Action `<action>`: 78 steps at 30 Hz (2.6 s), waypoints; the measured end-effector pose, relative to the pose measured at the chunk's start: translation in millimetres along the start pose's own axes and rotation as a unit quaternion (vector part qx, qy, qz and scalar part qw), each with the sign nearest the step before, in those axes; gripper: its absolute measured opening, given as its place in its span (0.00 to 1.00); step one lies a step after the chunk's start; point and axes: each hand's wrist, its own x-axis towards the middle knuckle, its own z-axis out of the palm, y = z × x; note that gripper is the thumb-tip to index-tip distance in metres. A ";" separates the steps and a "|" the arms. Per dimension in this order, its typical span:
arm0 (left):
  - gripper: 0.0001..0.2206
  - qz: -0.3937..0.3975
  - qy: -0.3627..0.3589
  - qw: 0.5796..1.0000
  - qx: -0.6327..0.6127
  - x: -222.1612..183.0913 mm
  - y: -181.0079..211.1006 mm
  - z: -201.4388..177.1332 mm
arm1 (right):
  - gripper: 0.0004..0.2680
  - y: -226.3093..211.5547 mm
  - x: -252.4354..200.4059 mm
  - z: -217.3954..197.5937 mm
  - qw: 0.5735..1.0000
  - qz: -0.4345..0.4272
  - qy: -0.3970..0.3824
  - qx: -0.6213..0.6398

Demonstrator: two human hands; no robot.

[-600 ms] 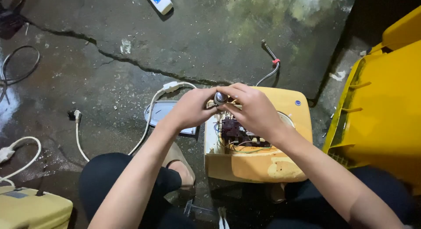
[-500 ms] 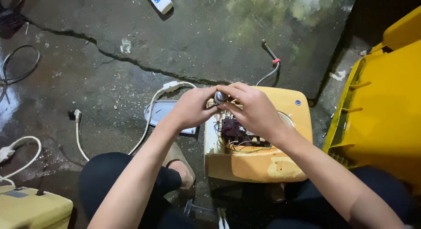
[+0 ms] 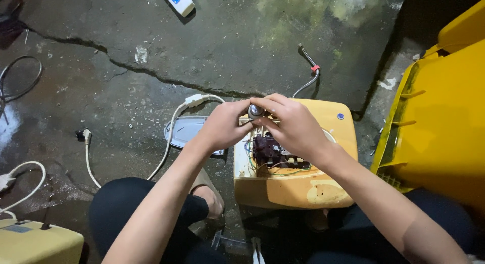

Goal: The person uses a screwdriver to tighten screws on the internal components of a yellow appliance, then places the cover back on and secures it with screws.

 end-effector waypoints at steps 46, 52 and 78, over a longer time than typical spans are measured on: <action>0.17 0.059 0.166 0.983 -0.045 9.7 -11.8 37.2 | 0.15 6.7 8.1 -5.9 1.000 0.007 -0.015 -0.023; 0.18 0.058 0.187 0.980 -0.029 9.4 -15.1 43.6 | 0.15 15.0 6.0 -0.9 0.999 -0.019 0.001 -0.030; 0.11 -0.076 0.220 0.942 -0.242 12.0 -2.0 79.4 | 0.12 32.0 -10.2 50.2 0.947 0.016 0.151 -0.281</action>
